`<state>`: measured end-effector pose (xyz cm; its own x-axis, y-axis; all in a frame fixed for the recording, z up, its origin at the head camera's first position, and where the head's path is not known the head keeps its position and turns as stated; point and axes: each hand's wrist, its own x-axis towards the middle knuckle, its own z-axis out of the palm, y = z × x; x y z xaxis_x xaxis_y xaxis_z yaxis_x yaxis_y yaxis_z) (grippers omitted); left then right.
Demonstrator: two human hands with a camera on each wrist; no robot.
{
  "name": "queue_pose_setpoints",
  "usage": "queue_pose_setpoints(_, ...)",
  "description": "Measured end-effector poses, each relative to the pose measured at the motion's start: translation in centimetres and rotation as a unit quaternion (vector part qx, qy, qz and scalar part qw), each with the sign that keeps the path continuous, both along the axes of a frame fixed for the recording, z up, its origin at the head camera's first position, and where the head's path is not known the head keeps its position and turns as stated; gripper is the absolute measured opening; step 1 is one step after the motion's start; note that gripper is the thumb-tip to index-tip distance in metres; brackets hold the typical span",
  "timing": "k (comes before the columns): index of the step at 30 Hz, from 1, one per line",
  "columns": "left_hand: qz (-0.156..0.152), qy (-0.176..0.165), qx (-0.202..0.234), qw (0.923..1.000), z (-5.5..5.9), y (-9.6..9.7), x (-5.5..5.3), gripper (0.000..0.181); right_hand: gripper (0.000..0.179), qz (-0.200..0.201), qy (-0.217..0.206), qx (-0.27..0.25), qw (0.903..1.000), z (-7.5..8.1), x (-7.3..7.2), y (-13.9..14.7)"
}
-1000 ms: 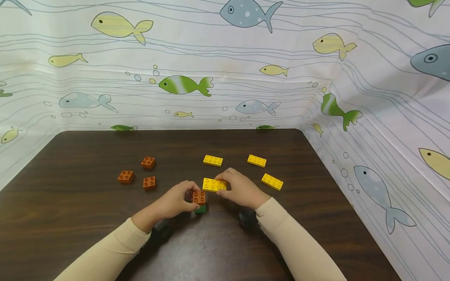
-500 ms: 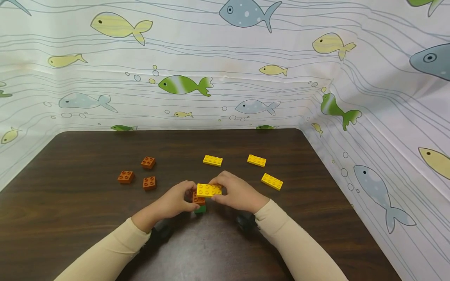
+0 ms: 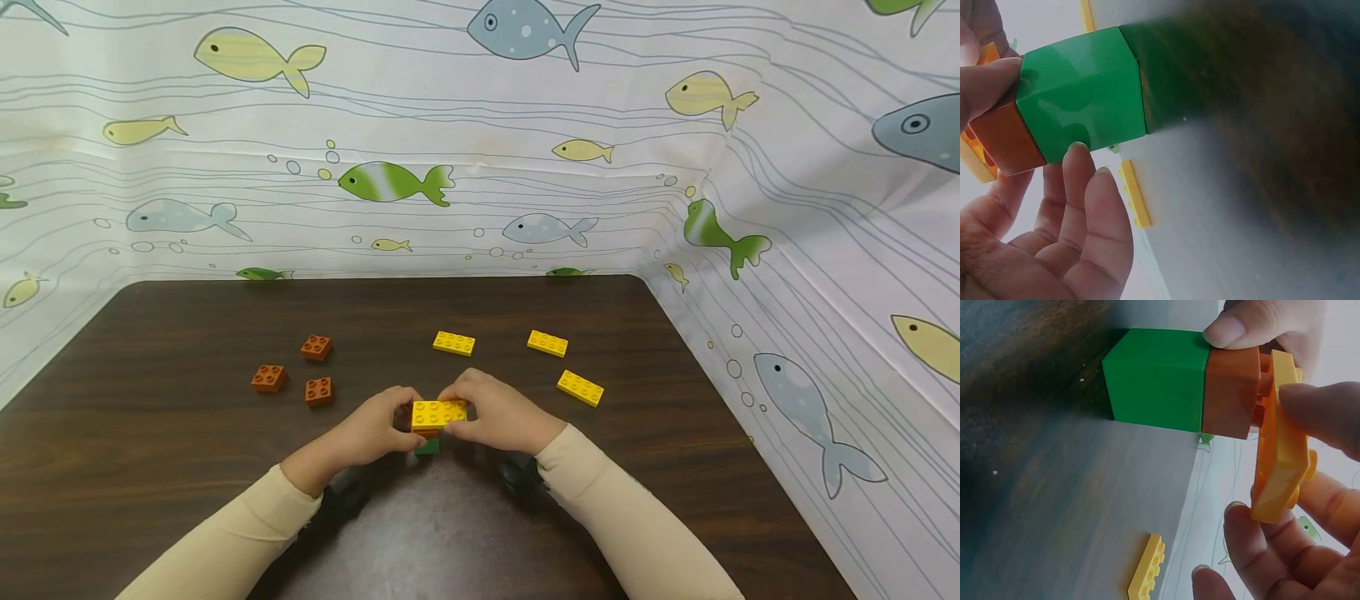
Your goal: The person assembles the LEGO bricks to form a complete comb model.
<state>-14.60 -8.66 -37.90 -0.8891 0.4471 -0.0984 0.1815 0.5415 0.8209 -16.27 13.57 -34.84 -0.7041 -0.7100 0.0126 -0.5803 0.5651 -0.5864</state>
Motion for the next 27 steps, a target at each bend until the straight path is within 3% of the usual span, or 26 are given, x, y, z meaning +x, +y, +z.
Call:
queue_pose_setpoints(10, 0.004, 0.004, -0.019, 0.9998, 0.19, 0.16, 0.01, 0.03, 0.035, -0.002, -0.003, 0.013, 0.9999, 0.3, -0.18, -0.42)
queue_pose_setpoints(27, 0.005, -0.006, 0.004, 1.0, 0.17, 0.06, 0.19, 0.03, 0.035, 0.003, -0.003, 0.028, 0.9996, 0.53, 0.01, -0.71)
